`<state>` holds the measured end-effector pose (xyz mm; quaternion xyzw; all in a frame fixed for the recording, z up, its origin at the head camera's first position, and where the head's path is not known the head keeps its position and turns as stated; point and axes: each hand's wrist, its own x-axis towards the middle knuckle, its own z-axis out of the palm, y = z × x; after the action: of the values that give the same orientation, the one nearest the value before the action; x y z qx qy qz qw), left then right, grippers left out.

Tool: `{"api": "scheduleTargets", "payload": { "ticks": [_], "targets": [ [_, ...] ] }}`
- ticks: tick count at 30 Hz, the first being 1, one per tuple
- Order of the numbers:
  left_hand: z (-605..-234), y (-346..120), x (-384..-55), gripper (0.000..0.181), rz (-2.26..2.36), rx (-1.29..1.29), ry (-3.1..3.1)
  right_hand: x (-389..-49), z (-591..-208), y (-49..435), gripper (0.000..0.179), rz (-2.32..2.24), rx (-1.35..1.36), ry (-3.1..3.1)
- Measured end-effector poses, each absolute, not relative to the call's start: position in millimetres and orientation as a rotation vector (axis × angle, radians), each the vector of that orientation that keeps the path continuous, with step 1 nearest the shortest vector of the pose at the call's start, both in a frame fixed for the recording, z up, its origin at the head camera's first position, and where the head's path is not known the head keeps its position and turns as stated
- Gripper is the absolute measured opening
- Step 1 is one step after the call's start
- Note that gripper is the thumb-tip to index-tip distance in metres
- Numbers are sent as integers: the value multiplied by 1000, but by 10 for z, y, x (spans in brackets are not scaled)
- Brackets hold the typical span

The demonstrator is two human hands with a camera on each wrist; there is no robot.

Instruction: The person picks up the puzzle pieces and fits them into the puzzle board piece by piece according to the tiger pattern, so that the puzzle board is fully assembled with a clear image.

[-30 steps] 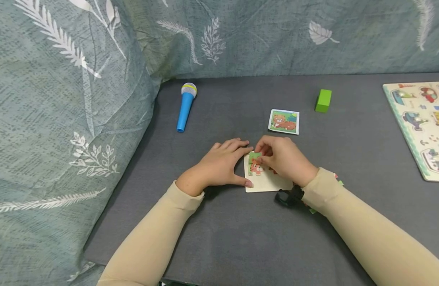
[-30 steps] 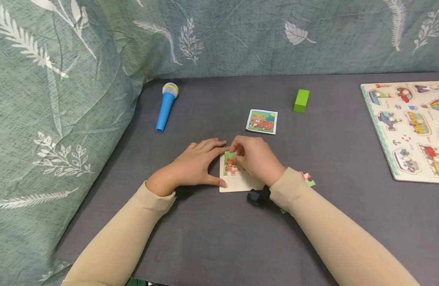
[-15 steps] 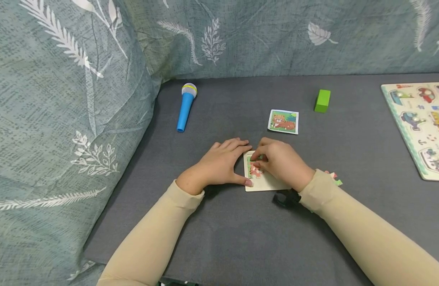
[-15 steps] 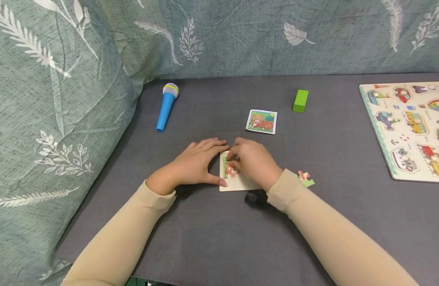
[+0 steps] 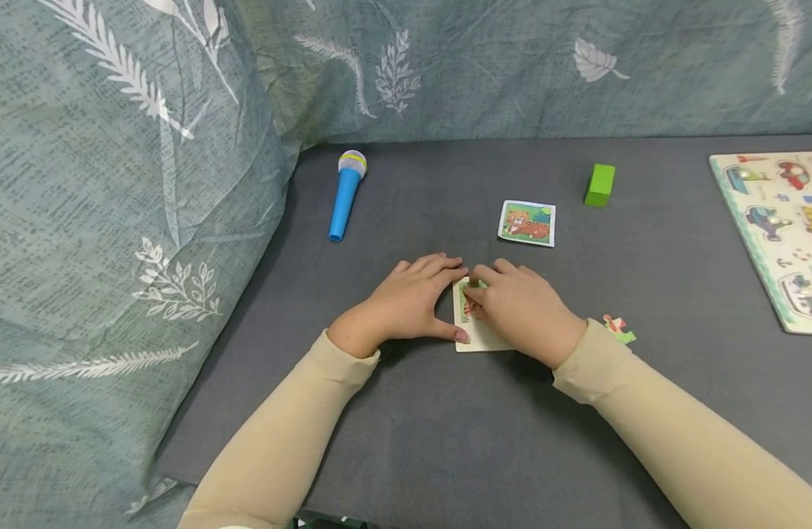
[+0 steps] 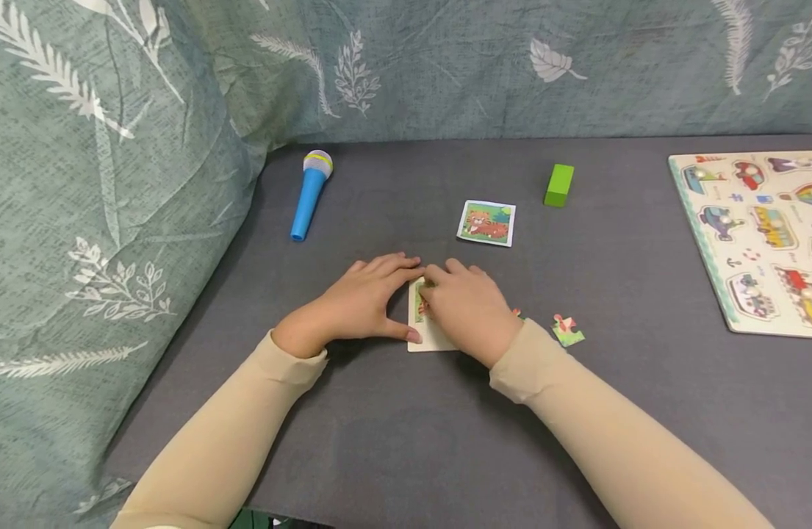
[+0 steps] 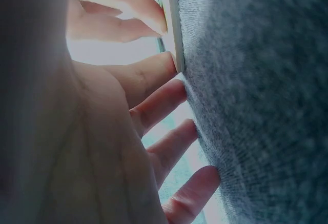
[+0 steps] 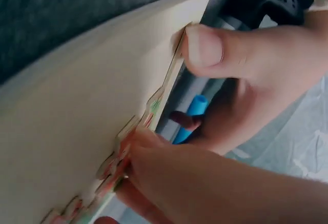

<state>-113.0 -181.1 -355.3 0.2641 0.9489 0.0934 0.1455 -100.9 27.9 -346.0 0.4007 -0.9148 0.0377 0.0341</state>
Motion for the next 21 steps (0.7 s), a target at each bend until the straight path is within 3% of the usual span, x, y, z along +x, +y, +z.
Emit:
{"api": "scheduleTargets", "payload": {
  "ticks": [6, 13, 21],
  "targets": [
    [-3537, -1788, -1130, 104, 253, 762, 2729, -965, -3393, 282, 30, 35, 1285, -2855],
    [-3507, -1830, -1127, 104, 268, 743, 2736, -1066, -3328, 352, 19, 290, 1285, -2860],
    [-3518, -1789, -1123, 105, 234, 749, 2732, -1087, -3178, 856, 17, 497, 929, -3132]
  ]
}}
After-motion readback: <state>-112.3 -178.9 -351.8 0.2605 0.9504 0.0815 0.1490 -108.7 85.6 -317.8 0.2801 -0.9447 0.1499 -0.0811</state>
